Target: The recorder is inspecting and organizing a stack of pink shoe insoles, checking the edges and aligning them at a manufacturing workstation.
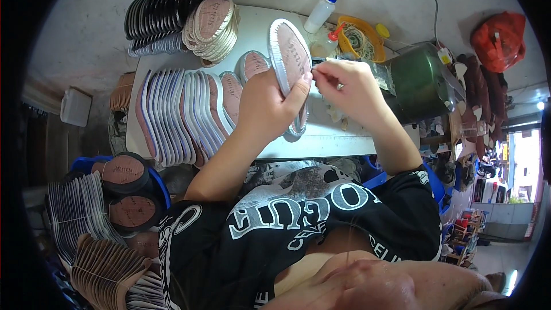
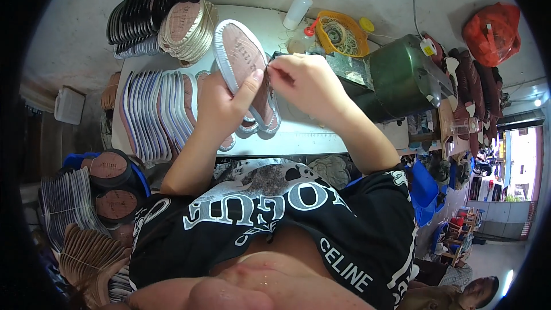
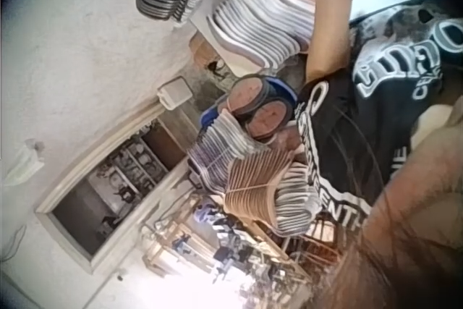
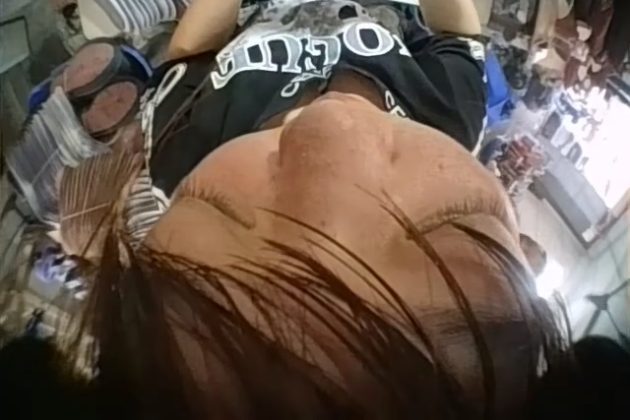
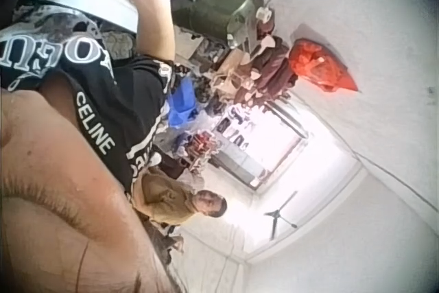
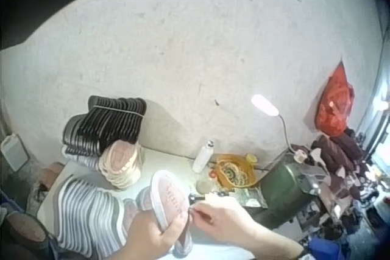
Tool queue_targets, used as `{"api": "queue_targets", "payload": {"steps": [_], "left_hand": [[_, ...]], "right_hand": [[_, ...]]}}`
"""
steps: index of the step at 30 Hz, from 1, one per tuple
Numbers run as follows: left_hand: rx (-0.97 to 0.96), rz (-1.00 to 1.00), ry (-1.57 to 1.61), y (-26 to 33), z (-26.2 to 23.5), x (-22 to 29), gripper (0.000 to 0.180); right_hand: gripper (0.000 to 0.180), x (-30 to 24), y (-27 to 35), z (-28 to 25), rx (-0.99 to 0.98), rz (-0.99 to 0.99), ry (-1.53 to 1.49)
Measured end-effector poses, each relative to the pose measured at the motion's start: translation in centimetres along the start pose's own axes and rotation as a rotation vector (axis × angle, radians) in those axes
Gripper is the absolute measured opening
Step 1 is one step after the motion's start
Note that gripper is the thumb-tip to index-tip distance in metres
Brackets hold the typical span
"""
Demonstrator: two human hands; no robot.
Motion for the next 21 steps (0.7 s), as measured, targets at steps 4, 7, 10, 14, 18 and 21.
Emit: {"api": "queue_targets", "payload": {"steps": [4,7,10,14,18,21], "left_hand": [[0.052,0.021,0.039,0.3,1.0,-0.8,0.031],[0.071,-0.038,0.222,0.3,1.4,-0.8,0.027],[0.198,0.042,0.338,0.8,1.4,0.2,0.025],[0.105,-0.286,0.315,-0.6,1.8,-1.6,0.031],[0.046,-0.230,0.452,-1.8,4.4,-3.4,0.036],[0.080,-0.155,0.068,-3.6,6.1,-5.0,0.040]], "right_hand": [[0.011,-0.3,0.8,0.3,0.159,-0.325,0.392],[0.002,4.3,0.9,-0.1,0.181,0.419,-0.536],[0.004,0.1,3.7,-1.2,0.482,-0.190,0.027],[0.029,3.0,7.0,-0.6,0.582,-0.066,-0.588],[0.035,7.3,10.0,5.0,-0.090,0.660,-1.253],[0.035,6.8,11.8,4.9,0.068,0.767,-1.190]]}}
Point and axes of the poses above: each hand's wrist, its own y-axis away from the middle knuckle, its own z-axis out of the palm, x = y × z, the point moved 6 cm from there along -y, towards the middle knuckle, and after that the axes turned 9 degrees about x, right-handed, at the moved point
